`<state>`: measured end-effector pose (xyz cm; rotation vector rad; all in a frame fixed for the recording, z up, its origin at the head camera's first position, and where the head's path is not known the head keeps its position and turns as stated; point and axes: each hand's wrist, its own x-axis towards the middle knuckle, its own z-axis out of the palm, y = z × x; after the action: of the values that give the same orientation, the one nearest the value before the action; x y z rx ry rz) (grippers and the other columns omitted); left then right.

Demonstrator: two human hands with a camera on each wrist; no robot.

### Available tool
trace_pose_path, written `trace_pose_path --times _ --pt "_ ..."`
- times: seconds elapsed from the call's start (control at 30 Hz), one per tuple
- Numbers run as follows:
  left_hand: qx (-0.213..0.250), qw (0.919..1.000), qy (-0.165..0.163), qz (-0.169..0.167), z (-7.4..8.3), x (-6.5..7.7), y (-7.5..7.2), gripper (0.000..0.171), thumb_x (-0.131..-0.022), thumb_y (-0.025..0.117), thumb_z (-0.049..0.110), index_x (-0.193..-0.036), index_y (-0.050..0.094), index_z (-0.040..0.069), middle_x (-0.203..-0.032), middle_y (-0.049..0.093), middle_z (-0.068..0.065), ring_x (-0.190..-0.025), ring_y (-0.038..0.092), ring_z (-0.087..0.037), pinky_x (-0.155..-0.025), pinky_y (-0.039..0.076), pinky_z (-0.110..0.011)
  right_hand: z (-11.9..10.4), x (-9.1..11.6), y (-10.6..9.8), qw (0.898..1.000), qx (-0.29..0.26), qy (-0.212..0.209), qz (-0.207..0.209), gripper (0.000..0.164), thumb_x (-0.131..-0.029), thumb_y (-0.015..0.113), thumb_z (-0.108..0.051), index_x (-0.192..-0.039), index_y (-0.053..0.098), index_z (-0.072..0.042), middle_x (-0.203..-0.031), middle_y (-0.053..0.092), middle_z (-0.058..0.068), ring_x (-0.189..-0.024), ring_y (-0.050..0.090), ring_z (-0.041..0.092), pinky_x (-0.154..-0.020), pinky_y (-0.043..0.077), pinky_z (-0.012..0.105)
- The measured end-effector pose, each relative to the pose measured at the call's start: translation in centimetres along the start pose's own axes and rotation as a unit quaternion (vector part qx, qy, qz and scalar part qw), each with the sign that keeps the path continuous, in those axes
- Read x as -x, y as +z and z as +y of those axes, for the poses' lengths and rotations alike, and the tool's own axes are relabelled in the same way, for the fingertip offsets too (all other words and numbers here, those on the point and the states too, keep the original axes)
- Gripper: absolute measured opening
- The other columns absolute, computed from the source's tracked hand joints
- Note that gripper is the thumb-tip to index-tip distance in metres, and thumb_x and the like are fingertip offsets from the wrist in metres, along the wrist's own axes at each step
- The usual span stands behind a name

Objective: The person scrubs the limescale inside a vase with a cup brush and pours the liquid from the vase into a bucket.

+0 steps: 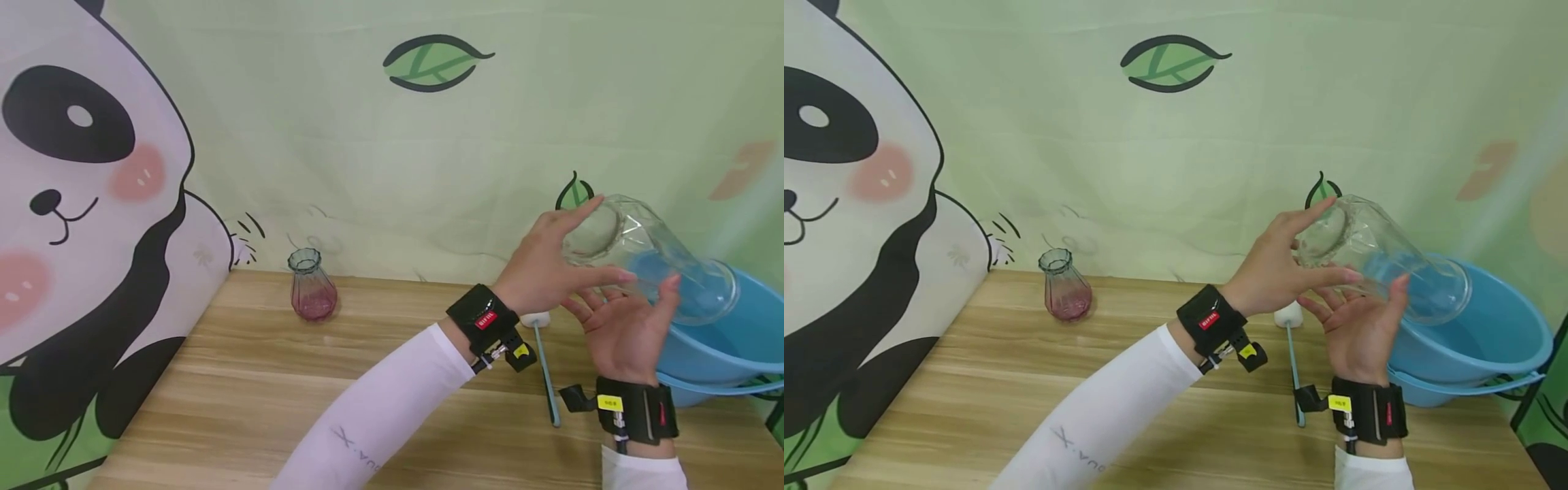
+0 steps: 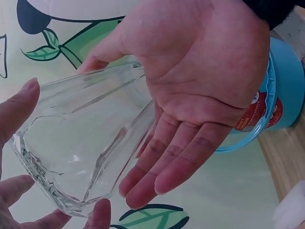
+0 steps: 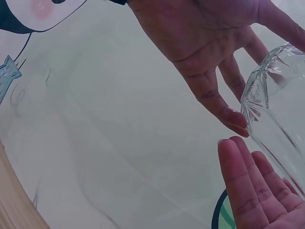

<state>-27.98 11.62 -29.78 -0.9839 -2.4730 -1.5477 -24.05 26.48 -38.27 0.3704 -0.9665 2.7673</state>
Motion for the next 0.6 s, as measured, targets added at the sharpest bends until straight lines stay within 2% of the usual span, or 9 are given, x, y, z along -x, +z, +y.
trace_pose_path --times 0.3,0.6 --pt "-0.032 0.9994 -0.005 0.010 0.38 -0.20 0.33 0.096 -0.073 0.082 0.049 -0.148 0.022 0.048 -0.146 0.032 0.003 -0.119 0.039 -0.007 -0.087 0.046 -0.025 0.04 0.02 -0.16 1.000 -0.026 -0.003 -0.007 0.080 -0.095 0.040 -0.063 -0.147 -0.009 -0.029 -0.152 0.031 0.019 -0.122 0.045 0.035 -0.075 0.058 0.040" --pt "-0.035 0.9993 0.008 0.011 0.17 -0.19 0.21 0.098 -0.072 0.082 0.050 -0.149 0.021 0.047 -0.143 0.031 0.005 -0.118 0.035 -0.003 -0.087 0.044 -0.022 0.03 -0.02 -0.06 0.999 -0.040 -0.002 -0.004 0.083 -0.095 0.041 -0.063 -0.146 -0.016 -0.032 -0.152 0.032 0.018 -0.116 0.053 0.033 -0.074 0.057 0.040"
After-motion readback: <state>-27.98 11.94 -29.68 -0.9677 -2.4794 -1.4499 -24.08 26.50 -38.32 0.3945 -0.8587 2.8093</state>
